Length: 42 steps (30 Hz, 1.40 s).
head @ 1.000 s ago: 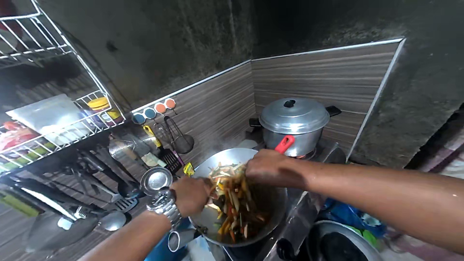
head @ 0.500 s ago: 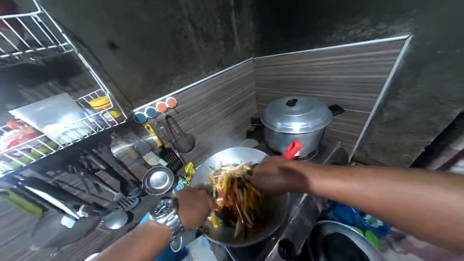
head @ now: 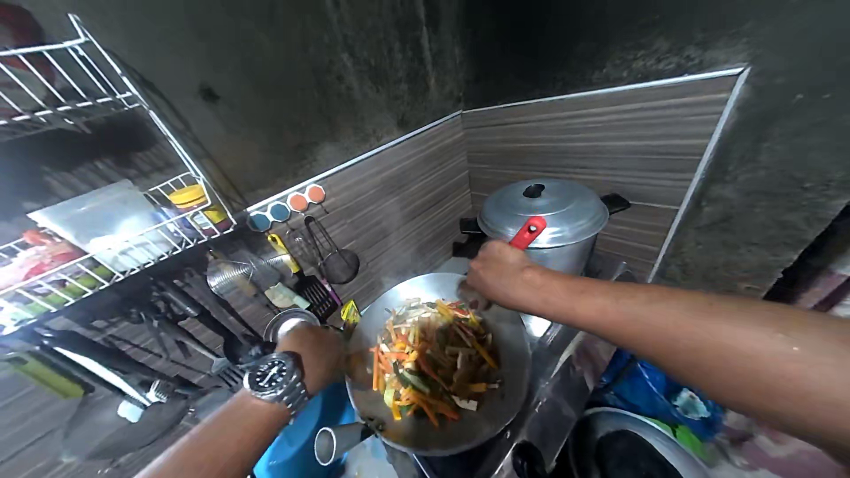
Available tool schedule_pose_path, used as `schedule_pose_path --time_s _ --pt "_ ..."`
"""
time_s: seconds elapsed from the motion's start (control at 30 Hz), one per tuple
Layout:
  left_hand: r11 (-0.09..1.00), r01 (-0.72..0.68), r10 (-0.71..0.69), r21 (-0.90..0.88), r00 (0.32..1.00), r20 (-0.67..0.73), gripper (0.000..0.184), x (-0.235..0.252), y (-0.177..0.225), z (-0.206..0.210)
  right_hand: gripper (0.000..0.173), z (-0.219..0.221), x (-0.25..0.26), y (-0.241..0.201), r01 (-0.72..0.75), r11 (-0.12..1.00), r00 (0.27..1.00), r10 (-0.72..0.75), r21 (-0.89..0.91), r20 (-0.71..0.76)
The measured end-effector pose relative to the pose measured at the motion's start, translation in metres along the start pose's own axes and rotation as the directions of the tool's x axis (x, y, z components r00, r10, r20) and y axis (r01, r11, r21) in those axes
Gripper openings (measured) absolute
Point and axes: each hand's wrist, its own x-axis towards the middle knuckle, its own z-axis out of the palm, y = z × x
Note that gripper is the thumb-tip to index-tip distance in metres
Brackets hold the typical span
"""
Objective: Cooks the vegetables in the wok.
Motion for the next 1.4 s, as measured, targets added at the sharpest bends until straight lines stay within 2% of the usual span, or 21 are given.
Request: schedule_pose_path --time_s 0.1,0.2,0.3,0.37,0.5,0.6,0.67,0.7,0.8,0.87,1.03,1.13,1.23,1.33,1.4 --pt "0.984 -0.108 0.101 -0.140 0.993 -0.057 0.039 0.022 0.019 0.013 0.012 0.025 0.007 -0.011 0.134 0.982 0.986 -0.146 0.135 0.082" --pt "0.974 -0.086 0.079 -0.208 0.996 -0.043 0.045 0.039 0.030 0.005 0.014 0.031 0.007 -0.025 0.237 0.945 0.969 -0.247 0.226 0.018" --pt "0.970 -0.070 0.052 -0.234 0.995 -0.084 0.044 0.034 0.022 -0.012 0.016 0.013 -0.004 -0.025 0.271 0.938 0.962 -0.264 0.214 -0.061" --pt "0.974 -0.047 0.017 -0.221 0.991 -0.136 0.045 0.025 0.008 -0.018 0.015 -0.007 -0.013 -0.018 0.265 0.948 0.964 -0.260 0.179 -0.053" --pt "0.996 0.029 -0.044 -0.081 0.979 -0.197 0.038 -0.006 -0.012 -0.023 0.013 -0.027 -0.026 -0.005 0.174 0.984 0.984 -0.172 0.039 -0.033" --pt "1.000 0.017 -0.017 0.002 0.997 -0.070 0.039 -0.026 -0.008 -0.014 0.011 -0.020 -0.030 0.000 0.091 0.996 0.992 -0.089 -0.015 0.095" --pt "0.998 -0.054 0.054 -0.018 0.998 0.012 0.039 -0.024 0.002 0.002 0.012 -0.012 -0.034 0.000 0.126 0.992 0.976 -0.121 -0.012 0.183" --pt "0.994 -0.093 0.093 -0.052 0.996 0.008 0.039 -0.018 0.010 0.012 0.013 -0.006 -0.035 -0.001 0.172 0.985 0.966 -0.174 0.026 0.190" --pt "0.973 -0.174 0.178 -0.151 0.984 0.016 0.049 -0.001 0.034 0.018 0.013 0.011 -0.033 -0.016 0.281 0.947 0.944 -0.302 0.157 0.131" --pt "0.970 -0.185 0.190 -0.161 0.982 0.016 0.053 0.008 0.044 0.011 0.013 0.010 -0.029 -0.024 0.304 0.937 0.945 -0.320 0.175 0.073" --pt "0.985 -0.121 0.111 -0.126 0.990 -0.087 0.049 -0.001 0.018 -0.013 0.014 -0.023 -0.031 -0.016 0.332 0.939 0.943 -0.328 0.087 -0.053" --pt "0.994 -0.002 -0.014 -0.111 0.990 -0.138 0.046 -0.013 -0.008 -0.023 0.011 -0.039 -0.033 -0.010 0.263 0.965 0.960 -0.260 0.008 -0.106" --pt "0.990 0.115 -0.123 -0.077 0.986 -0.112 0.037 -0.019 -0.017 -0.020 0.011 -0.026 -0.018 -0.001 0.115 0.992 0.982 -0.122 -0.054 -0.147" --pt "0.992 0.115 -0.116 -0.047 0.993 -0.010 0.027 -0.011 -0.007 -0.011 0.012 0.001 0.006 0.000 -0.026 1.000 0.996 0.025 -0.015 -0.091" --pt "0.997 0.053 -0.054 -0.060 0.999 -0.005 0.030 0.006 0.006 0.000 0.014 0.022 0.018 -0.004 -0.008 0.998 1.000 0.009 0.069 -0.014"
